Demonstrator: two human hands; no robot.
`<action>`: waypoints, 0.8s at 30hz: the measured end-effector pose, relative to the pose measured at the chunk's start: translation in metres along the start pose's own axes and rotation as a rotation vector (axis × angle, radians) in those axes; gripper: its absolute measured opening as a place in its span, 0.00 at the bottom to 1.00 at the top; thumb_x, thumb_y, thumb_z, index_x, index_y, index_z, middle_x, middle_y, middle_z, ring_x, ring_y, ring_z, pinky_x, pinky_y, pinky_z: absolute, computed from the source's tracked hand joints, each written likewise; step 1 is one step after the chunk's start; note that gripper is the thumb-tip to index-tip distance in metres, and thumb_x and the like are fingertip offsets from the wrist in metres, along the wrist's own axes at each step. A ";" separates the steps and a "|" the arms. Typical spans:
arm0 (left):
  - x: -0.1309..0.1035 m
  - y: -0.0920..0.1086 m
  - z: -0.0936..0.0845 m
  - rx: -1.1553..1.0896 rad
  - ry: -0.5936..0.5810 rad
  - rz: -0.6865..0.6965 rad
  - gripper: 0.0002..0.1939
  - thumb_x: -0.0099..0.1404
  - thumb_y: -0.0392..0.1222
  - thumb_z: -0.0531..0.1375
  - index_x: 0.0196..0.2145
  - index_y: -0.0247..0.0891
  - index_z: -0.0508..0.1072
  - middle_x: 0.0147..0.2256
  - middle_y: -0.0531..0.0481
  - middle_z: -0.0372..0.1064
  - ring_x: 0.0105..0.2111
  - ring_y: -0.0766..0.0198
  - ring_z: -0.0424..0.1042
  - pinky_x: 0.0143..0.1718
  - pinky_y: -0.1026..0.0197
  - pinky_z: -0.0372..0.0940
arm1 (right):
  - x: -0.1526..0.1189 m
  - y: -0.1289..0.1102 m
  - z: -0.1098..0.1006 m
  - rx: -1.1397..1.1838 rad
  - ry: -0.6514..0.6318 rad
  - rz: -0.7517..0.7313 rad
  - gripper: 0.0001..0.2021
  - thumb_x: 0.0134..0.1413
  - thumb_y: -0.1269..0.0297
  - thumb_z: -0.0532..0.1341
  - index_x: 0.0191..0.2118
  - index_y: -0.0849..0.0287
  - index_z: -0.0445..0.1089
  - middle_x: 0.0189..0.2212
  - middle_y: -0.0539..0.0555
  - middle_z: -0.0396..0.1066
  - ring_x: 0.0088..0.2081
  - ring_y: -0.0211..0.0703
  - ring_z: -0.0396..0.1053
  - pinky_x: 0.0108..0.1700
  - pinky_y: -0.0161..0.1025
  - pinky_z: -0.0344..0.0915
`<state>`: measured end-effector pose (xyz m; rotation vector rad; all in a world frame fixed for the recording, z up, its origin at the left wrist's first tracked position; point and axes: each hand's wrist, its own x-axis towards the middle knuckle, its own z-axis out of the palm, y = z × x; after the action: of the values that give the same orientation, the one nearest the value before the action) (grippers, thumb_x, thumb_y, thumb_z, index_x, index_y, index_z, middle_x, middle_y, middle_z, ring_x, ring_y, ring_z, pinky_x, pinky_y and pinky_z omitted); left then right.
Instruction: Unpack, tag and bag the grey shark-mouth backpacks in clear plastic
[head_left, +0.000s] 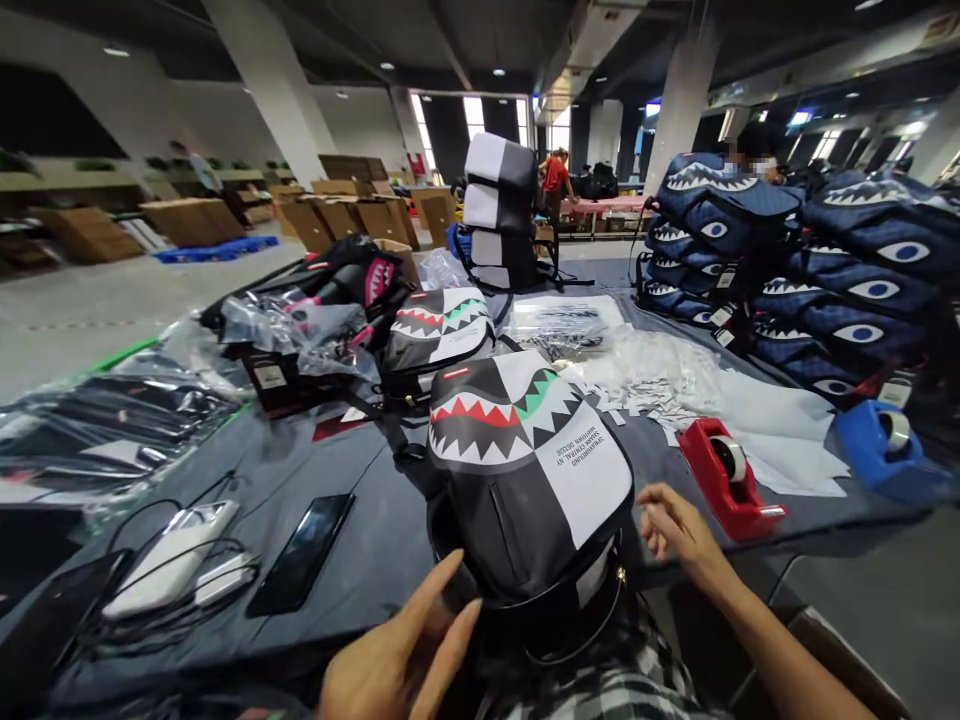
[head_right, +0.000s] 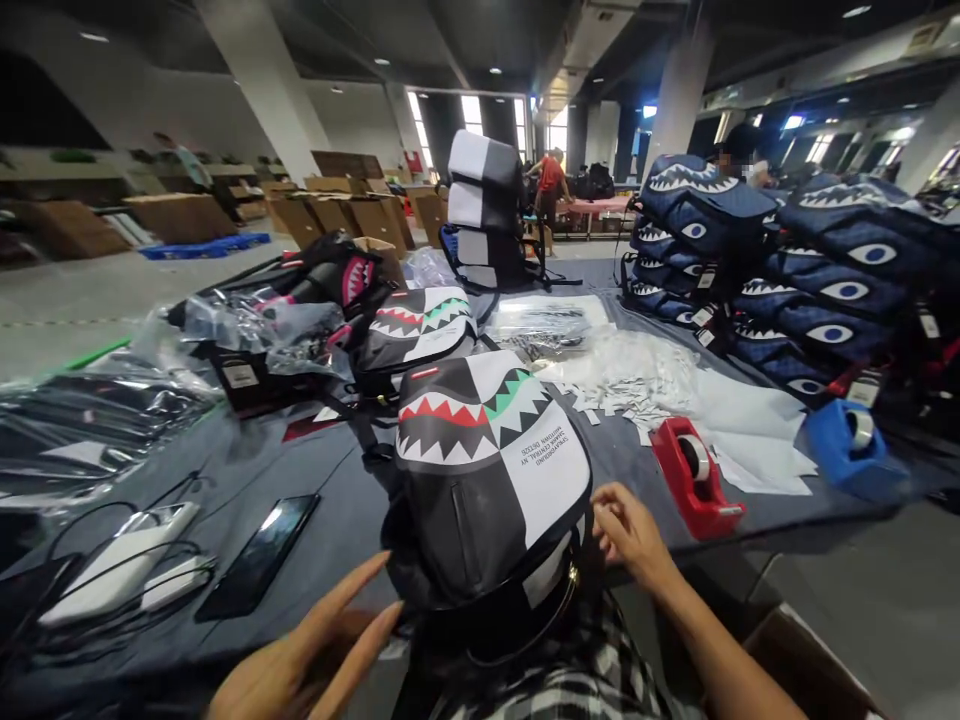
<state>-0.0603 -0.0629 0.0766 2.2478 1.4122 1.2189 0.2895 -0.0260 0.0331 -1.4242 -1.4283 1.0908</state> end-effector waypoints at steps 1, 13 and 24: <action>0.017 0.005 0.005 0.002 -0.036 0.075 0.21 0.71 0.47 0.59 0.60 0.46 0.67 0.28 0.56 0.75 0.23 0.69 0.74 0.32 0.70 0.70 | 0.011 0.002 0.003 0.043 0.007 0.112 0.23 0.55 0.38 0.56 0.36 0.55 0.65 0.21 0.49 0.68 0.19 0.38 0.65 0.20 0.34 0.60; 0.119 -0.005 0.024 0.346 -0.111 0.301 0.17 0.75 0.46 0.48 0.47 0.42 0.75 0.31 0.51 0.79 0.25 0.62 0.77 0.26 0.65 0.68 | 0.044 -0.032 0.037 -0.238 -0.210 -0.417 0.23 0.57 0.38 0.55 0.30 0.54 0.72 0.30 0.54 0.74 0.37 0.46 0.72 0.58 0.52 0.62; 0.162 -0.006 -0.018 0.584 0.220 0.561 0.14 0.76 0.46 0.51 0.39 0.38 0.73 0.18 0.56 0.67 0.17 0.65 0.69 0.22 0.63 0.58 | 0.192 0.027 -0.024 -0.948 0.188 0.043 0.19 0.60 0.65 0.61 0.56 0.58 0.68 0.49 0.61 0.73 0.46 0.47 0.73 0.47 0.38 0.66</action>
<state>-0.0462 0.0700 0.1696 3.1558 1.3906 1.3688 0.3167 0.1661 0.0094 -2.1258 -1.8720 0.2367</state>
